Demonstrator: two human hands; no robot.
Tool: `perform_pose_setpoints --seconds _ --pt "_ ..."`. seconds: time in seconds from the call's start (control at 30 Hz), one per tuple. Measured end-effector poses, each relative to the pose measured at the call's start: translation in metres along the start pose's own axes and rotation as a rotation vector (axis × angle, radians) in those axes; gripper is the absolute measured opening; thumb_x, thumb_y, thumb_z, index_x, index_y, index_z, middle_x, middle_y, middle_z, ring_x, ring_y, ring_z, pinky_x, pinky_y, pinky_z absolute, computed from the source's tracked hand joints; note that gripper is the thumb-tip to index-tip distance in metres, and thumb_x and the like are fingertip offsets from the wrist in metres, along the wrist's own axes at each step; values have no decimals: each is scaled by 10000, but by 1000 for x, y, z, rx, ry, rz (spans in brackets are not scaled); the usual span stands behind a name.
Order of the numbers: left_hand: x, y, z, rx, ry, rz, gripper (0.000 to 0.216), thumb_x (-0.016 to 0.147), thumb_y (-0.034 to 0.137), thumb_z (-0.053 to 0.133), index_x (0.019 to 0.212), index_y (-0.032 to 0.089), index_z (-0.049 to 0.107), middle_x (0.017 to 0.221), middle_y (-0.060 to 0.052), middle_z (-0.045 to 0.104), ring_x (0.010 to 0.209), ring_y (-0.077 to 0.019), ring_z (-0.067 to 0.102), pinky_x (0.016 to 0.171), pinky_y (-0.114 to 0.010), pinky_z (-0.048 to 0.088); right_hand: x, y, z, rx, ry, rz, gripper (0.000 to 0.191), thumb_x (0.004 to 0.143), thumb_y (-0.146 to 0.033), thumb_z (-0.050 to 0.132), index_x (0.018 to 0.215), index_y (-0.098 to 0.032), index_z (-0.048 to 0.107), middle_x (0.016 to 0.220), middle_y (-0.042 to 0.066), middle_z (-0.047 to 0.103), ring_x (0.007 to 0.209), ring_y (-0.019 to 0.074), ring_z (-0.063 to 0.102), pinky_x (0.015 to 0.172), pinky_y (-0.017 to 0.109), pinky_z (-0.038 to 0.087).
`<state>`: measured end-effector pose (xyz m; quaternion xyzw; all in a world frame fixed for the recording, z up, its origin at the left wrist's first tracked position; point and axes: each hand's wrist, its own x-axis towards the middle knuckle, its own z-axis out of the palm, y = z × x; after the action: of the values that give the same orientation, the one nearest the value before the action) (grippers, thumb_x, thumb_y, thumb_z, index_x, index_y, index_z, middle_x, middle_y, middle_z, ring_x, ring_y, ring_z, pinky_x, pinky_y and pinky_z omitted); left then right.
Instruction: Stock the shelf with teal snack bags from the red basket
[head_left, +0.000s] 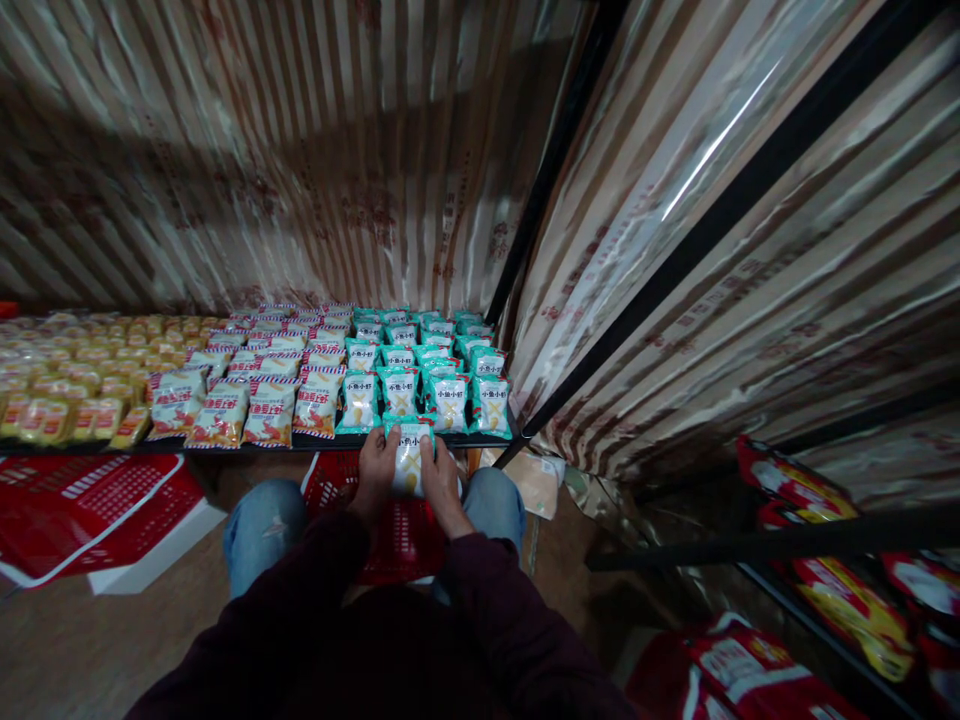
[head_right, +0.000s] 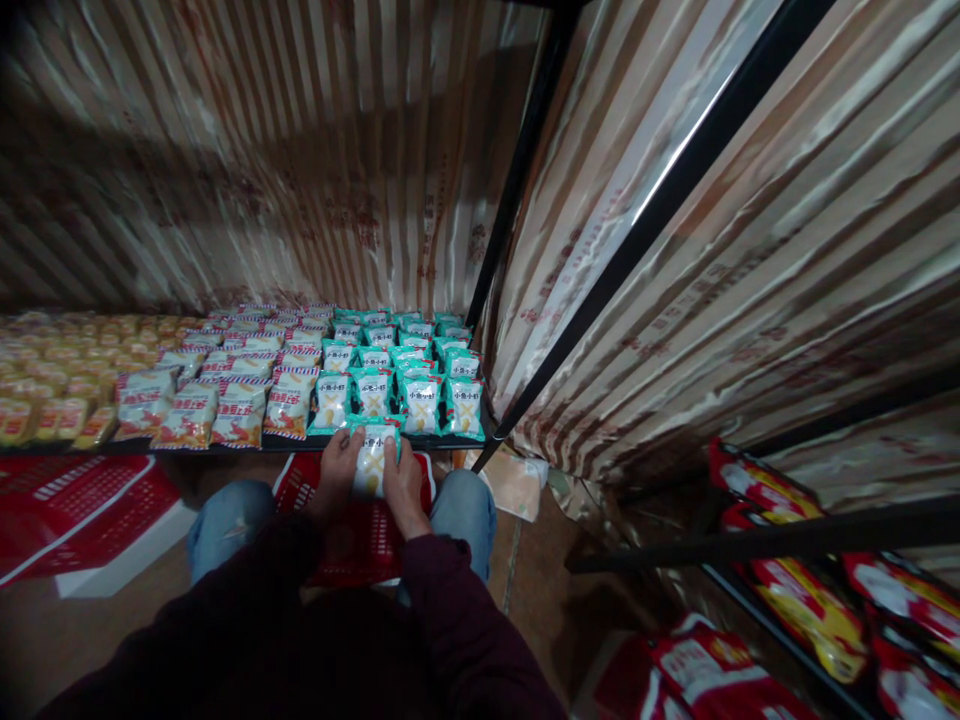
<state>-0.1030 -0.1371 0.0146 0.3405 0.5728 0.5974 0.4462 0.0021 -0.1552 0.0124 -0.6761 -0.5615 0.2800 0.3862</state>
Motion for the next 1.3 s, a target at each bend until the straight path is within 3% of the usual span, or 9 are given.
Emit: perform_pose_setpoints --seconds 0.17,0.33,0.5,0.7,0.93,1.1,1.3 --pt "-1 -3 -3 44 -33 9 435 695 523 638 945 170 583 784 -18 631 643 -131 582 579 -240 466 4 -1 -2 -59 37 28 486 942 -517 286 992 -189 641 872 99 712 825 224 651 687 274 437" --pt "-17 -4 -5 222 -35 198 438 776 337 581 1177 168 534 1085 -105 627 801 -159 629 717 -301 529 9 -2 -6 -79 94 51 472 932 -506 312 969 -184 655 811 98 703 752 222 635 633 271 406" --pt "-27 -3 -7 384 -57 319 342 842 250 477 1162 167 570 1119 -112 589 876 -170 625 798 -338 536 6 -3 -7 -40 106 46 454 918 -498 343 959 -186 670 799 95 703 734 223 621 626 275 404" --pt "-25 -3 -11 510 22 504 243 863 225 438 1005 183 630 1090 -103 570 1066 -217 557 965 -419 473 2 -9 -13 95 60 4 404 910 -485 374 964 -216 671 821 65 708 766 205 622 655 265 434" --pt "-23 -2 -9 525 70 465 289 882 252 378 979 172 638 1023 -104 573 993 -219 562 974 -429 455 3 -7 -16 435 -66 31 442 854 -529 493 1082 -202 684 890 24 728 930 201 641 804 272 490" --pt "-31 4 -9 413 -46 307 339 916 352 374 1093 179 605 1103 -91 623 1051 -224 571 978 -414 439 2 -5 -17 595 -55 58 494 855 -559 497 1150 -207 679 1183 46 683 1145 227 586 995 349 443" --pt "-40 15 -9 173 -193 147 446 899 502 437 1188 188 568 1160 -75 640 1042 -212 588 921 -338 446 -2 -8 -15 538 -20 -39 434 855 -497 535 1144 -212 688 1186 57 682 1104 215 603 983 347 461"
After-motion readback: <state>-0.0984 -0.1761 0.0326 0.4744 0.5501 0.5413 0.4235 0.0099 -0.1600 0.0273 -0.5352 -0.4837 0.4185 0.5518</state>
